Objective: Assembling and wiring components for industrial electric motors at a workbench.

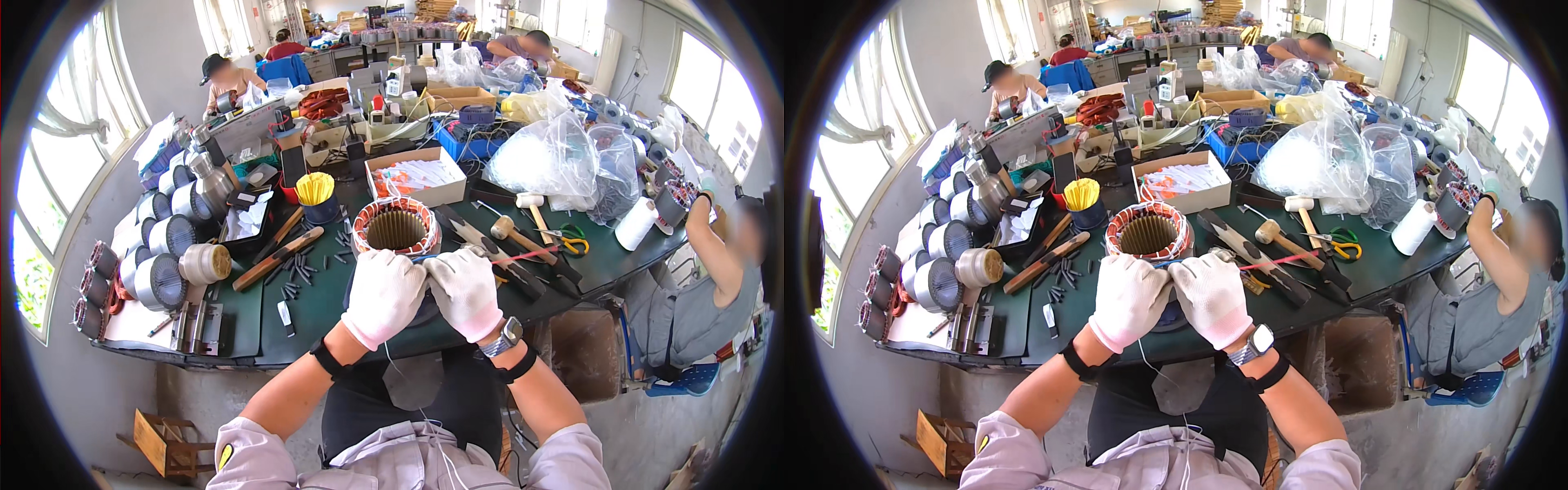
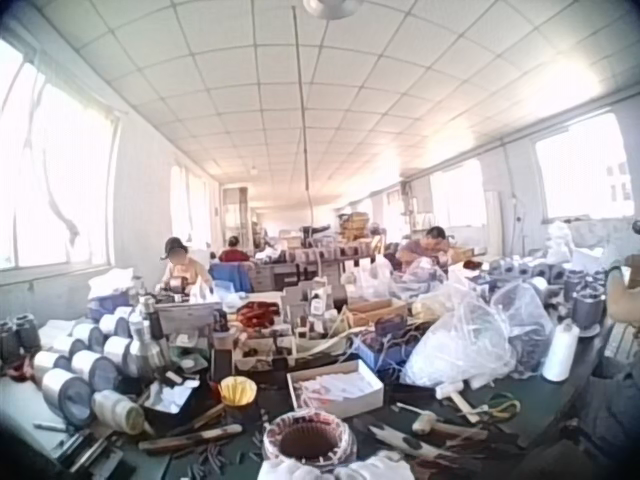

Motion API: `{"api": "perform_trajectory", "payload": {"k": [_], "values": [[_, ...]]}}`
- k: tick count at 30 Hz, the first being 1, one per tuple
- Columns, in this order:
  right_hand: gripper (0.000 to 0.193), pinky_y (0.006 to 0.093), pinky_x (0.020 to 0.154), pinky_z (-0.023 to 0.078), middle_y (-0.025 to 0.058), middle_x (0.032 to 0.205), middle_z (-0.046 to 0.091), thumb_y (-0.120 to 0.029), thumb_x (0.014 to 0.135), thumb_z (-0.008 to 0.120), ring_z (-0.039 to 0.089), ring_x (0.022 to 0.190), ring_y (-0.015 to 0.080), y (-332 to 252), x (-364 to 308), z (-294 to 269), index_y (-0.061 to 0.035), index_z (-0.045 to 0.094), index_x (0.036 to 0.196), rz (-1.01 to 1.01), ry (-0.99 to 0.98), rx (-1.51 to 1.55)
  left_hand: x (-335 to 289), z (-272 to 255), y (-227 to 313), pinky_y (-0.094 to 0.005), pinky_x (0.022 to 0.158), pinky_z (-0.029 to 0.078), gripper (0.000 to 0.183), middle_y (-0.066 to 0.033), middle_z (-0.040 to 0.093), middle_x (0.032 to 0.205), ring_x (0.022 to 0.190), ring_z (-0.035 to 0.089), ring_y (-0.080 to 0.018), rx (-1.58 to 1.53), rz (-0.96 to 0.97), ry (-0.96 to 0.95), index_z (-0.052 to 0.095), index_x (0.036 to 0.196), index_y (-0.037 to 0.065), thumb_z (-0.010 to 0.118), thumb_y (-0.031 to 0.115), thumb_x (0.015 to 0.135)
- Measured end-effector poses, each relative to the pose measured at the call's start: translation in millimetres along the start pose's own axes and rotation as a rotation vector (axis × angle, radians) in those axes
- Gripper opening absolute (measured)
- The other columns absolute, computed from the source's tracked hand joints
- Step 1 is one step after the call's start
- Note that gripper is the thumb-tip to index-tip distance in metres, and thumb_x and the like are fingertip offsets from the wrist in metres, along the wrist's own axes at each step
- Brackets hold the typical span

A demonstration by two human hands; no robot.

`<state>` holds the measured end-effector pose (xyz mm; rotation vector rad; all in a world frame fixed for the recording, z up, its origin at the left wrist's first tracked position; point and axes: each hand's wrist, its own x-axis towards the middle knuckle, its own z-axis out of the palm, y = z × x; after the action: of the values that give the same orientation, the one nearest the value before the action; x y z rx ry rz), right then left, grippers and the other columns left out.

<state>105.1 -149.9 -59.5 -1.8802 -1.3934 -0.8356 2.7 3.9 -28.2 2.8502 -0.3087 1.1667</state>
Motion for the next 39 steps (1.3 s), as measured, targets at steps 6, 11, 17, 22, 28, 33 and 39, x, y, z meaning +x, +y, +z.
{"api": "perform_trajectory", "payload": {"k": [6,11,17,22,28,33,39], "values": [[0.014,0.0436,0.072,0.049,0.0065,0.082,0.064,-0.014,0.084,0.075,0.065,0.077,0.0289,-2.1,2.4,-1.5,-0.0099,0.066,0.093,0.064,0.053,-0.031,16.9,-26.4,-12.5,-0.0471,0.090,0.048,0.038,-0.0146,0.067,0.104,0.101,0.064,-0.0361,-0.298,-0.075,-0.105,0.070,0.111,0.004,0.082,0.013,0.075],[0.015,0.0429,0.069,0.051,0.0076,0.077,0.063,-0.019,0.087,0.075,0.066,0.073,0.0283,-11.1,9.5,0.9,-0.0095,0.064,0.086,0.121,-0.008,-0.069,4.7,-30.9,-56.0,-0.0467,0.112,0.044,0.064,-0.0196,0.065,0.124,0.121,0.059,-0.0395,-0.338,-0.123,-0.231,0.063,0.128,0.001,0.087,0.013,0.070],[0.019,0.0428,0.062,0.052,0.0087,0.070,0.063,-0.019,0.091,0.071,0.066,0.066,0.0291,-10.6,14.2,3.6,-0.0077,0.062,0.079,0.183,0.056,-0.068,-10.6,3.6,-57.3,-0.0519,0.116,0.037,0.049,-0.0143,0.068,0.103,0.109,0.064,-0.0339,-0.297,-0.124,-0.145,0.068,0.115,0.002,0.087,0.017,0.072],[0.016,0.0443,0.060,0.049,0.0135,0.070,0.062,-0.011,0.094,0.069,0.064,0.065,0.0356,-1.4,9.8,8.0,-0.0041,0.063,0.081,0.275,0.147,0.159,-13.1,11.3,-53.0,-0.0524,0.118,0.036,0.033,-0.0120,0.067,0.092,0.100,0.065,-0.0325,-0.317,-0.168,-0.041,0.071,0.103,0.005,0.085,0.020,0.077],[0.013,0.0432,0.060,0.048,0.0131,0.071,0.062,-0.007,0.094,0.069,0.063,0.065,0.0352,-1.0,6.9,10.5,-0.0029,0.064,0.083,0.265,0.184,0.176,-15.1,16.5,-51.5,-0.0521,0.117,0.036,0.028,-0.0111,0.065,0.088,0.097,0.065,-0.0313,-0.274,-0.176,-0.011,0.071,0.099,0.008,0.083,0.012,0.074],[0.011,0.0424,0.061,0.048,0.0132,0.072,0.063,-0.005,0.092,0.069,0.063,0.066,0.0352,-3.7,6.9,9.0,-0.0018,0.065,0.083,0.204,0.242,0.159,-16.9,18.4,-50.3,-0.0512,0.117,0.037,0.029,-0.0102,0.065,0.087,0.096,0.065,-0.0303,-0.244,-0.189,0.015,0.071,0.099,0.008,0.083,0.011,0.073],[0.006,0.0424,0.061,0.049,0.0130,0.073,0.065,-0.003,0.090,0.070,0.063,0.065,0.0347,-7.3,7.4,-2.8,-0.0008,0.066,0.086,0.189,0.228,0.137,-12.6,16.1,-47.9,-0.0506,0.114,0.039,0.028,-0.0114,0.068,0.090,0.097,0.065,-0.0323,-0.255,-0.204,-0.007,0.071,0.098,0.006,0.084,0.011,0.074]]}}
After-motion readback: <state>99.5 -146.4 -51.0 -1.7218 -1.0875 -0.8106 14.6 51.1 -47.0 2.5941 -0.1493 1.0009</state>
